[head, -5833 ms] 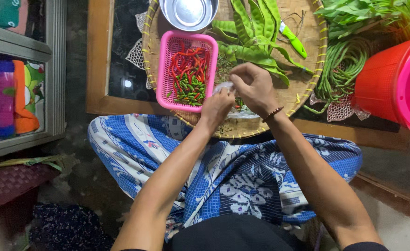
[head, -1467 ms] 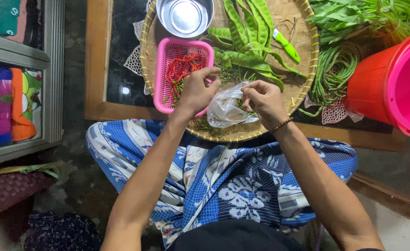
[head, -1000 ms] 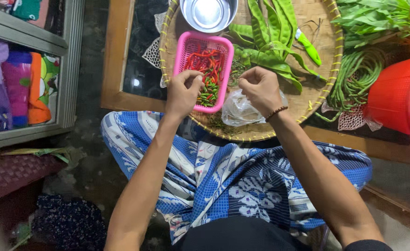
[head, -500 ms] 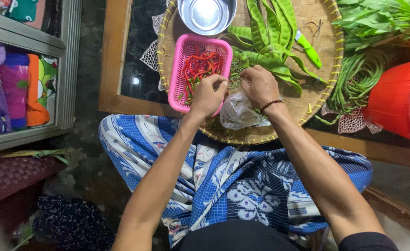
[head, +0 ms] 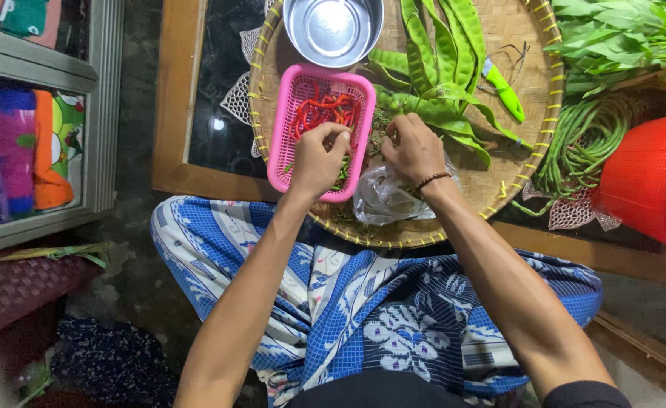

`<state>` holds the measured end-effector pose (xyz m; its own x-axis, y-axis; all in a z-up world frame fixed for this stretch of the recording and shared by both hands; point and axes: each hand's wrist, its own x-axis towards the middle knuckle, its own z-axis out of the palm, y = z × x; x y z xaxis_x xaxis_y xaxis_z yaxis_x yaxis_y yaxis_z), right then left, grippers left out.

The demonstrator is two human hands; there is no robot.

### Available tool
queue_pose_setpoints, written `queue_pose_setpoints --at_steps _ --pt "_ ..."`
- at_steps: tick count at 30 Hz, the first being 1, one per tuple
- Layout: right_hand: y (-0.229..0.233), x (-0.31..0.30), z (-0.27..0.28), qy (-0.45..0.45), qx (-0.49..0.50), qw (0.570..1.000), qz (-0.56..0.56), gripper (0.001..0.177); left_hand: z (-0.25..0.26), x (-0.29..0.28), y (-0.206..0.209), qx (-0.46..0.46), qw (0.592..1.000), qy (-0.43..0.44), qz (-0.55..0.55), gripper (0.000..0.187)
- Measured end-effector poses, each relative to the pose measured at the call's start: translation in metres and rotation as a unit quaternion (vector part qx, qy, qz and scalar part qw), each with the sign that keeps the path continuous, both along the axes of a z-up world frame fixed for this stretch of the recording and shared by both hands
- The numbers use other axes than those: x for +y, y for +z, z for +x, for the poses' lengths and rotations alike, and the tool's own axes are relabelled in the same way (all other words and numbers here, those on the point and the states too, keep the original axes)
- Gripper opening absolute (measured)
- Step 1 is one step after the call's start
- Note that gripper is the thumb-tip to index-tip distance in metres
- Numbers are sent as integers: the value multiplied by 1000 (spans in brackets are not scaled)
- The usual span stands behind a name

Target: The person sits cross-legged on the floor and repeatedly picks red and green chilies from a pink basket, removes their stems by hand, and places the chilies into a clear plastic bag on a woven tray.

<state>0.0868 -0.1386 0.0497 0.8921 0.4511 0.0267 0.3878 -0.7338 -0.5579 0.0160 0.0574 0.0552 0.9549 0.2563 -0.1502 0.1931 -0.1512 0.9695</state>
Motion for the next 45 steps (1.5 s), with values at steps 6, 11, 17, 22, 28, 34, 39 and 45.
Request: queue_pose_setpoints --at_steps 6,11,17,22,28,34,39,45 --pt "27 19 -2 16 69 976 206 17 -9 8 -2 33 997 30 -58 17" --pt "36 0 -15 -21 93 979 178 15 -25 -26 -7 -107 991 9 80 14" --pt "27 -66 -36 -9 161 981 105 14 -40 -88 -19 -184 942 -220 175 11" --pt "11 -92 -46 57 85 993 60 17 -36 -98 -28 -196 889 -285 299 14" --pt "5 -108 -41 47 -67 996 34 30 -29 -89 -41 -126 816 -293 483 12" --pt "11 -99 -58 13 -61 998 -1 18 -32 -89 -43 -119 784 -285 539 9" --pt "3 -83 -65 6 12 998 -62 17 -36 -91 -39 -67 766 -332 546 13" --pt "-11 -81 -62 -17 -5 998 -54 26 -40 -84 -25 -54 770 -363 523 23"
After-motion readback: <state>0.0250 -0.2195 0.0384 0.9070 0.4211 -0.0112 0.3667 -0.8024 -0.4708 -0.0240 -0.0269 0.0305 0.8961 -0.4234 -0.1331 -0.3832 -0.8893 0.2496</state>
